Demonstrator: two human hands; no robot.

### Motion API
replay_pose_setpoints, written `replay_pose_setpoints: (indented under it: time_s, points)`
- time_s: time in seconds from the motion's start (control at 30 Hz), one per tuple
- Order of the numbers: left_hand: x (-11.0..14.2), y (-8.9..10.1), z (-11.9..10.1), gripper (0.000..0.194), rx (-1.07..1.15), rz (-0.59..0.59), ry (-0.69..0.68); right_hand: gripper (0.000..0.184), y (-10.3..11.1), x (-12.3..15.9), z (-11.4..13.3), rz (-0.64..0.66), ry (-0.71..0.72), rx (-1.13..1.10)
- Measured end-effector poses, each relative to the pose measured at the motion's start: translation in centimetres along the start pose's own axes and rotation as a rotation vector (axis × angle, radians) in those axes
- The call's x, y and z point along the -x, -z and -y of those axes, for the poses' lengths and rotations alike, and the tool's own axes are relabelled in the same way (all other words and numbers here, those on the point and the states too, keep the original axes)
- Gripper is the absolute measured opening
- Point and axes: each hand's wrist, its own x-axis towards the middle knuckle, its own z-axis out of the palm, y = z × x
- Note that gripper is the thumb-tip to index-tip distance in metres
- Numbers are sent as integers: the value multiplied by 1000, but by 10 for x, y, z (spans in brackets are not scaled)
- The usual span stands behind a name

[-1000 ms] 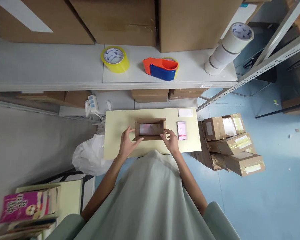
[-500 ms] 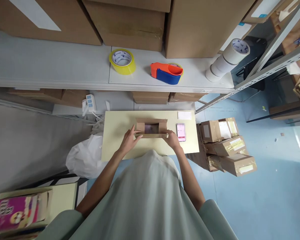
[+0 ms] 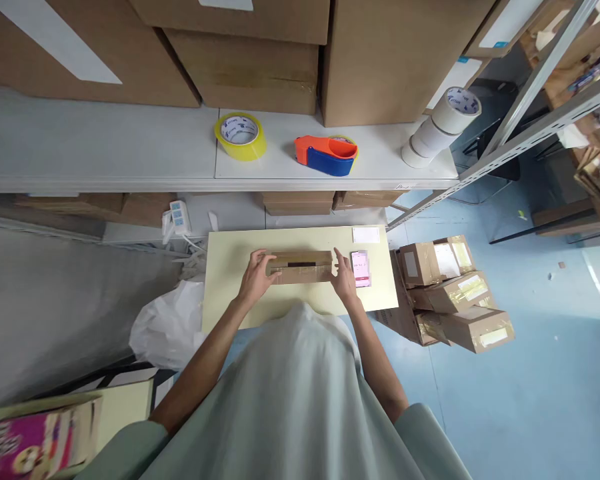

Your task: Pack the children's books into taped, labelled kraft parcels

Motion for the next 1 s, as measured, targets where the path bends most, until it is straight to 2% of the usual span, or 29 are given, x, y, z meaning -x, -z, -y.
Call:
replay_pose_setpoints:
  time_s: [0.07,0.13,0.3,0.43,0.57,0.7,0.87,1.0]
  points:
    - [7,-5,1,36,3,-3,15,54,-2,2,-4,34,6,-71]
    - [14,-11,0,33,39,-25,42,42,-4,5,-8,53,-3,-161]
    - [28,-18,-5,33,112,-97,128,34,-3,11,-7,36,-33,-266]
    - [42,-18,-8,29,144,-142,174,30,-2,14,-1,45,-54,-219]
    - [51,-26,-16,19,142,-222,253,26,-10,11,5,38,-61,-5]
    - [51,-37,-26,19,119,-304,320,32,-26,8,14,34,-130,197]
    - [51,-47,-33,21,148,-353,373,48,-44,9,25,-10,-155,257]
    - [51,-55,-38,26,112,-396,367,53,-54,5,29,2,-188,280]
